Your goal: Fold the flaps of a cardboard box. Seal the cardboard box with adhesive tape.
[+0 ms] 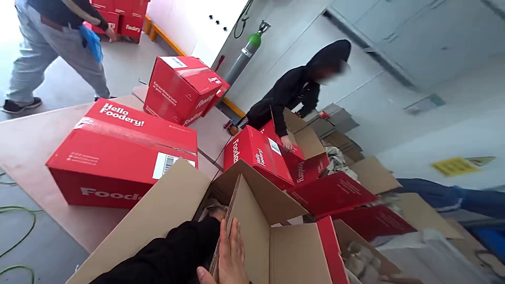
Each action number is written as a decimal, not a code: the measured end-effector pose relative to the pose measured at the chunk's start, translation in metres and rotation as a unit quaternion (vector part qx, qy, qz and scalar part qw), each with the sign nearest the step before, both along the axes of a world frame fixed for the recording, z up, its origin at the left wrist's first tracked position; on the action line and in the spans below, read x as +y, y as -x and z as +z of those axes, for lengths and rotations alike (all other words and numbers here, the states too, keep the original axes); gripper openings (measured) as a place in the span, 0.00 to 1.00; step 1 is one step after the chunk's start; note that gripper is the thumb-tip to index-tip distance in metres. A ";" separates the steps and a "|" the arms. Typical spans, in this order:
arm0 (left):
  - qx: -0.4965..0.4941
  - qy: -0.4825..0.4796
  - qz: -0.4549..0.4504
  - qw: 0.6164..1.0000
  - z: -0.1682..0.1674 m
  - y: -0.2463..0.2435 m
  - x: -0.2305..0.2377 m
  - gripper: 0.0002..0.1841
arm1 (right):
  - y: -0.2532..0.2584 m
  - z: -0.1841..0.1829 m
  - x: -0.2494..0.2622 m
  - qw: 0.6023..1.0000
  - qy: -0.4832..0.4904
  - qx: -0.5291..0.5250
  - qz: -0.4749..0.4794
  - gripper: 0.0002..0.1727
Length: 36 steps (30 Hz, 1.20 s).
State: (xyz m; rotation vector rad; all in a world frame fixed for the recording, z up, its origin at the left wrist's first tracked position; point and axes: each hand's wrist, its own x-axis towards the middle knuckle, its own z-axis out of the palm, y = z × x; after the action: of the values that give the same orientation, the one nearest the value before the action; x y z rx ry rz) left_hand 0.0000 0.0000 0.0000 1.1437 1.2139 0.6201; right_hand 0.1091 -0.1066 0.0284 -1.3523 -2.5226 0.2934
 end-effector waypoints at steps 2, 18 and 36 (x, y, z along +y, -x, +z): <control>-0.158 0.023 0.121 0.980 -0.023 -0.002 0.004 0.26 | -0.013 -0.011 0.005 0.997 -0.020 0.068 0.016 0.73; 0.229 -0.377 0.059 0.895 -0.063 -0.013 -0.130 0.56 | 0.021 -0.070 0.056 0.982 0.116 -0.135 -0.055 0.34; 0.463 -0.383 0.015 0.799 -0.087 -0.007 -0.052 0.63 | -0.139 -0.054 0.125 0.979 -0.025 -0.108 -0.171 0.40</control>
State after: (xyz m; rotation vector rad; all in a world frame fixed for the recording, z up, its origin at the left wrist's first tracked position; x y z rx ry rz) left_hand 0.0071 -0.0525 -0.0870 2.2901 1.8690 0.5978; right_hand 0.2484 0.0184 -0.0259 -1.8497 -2.3779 0.0126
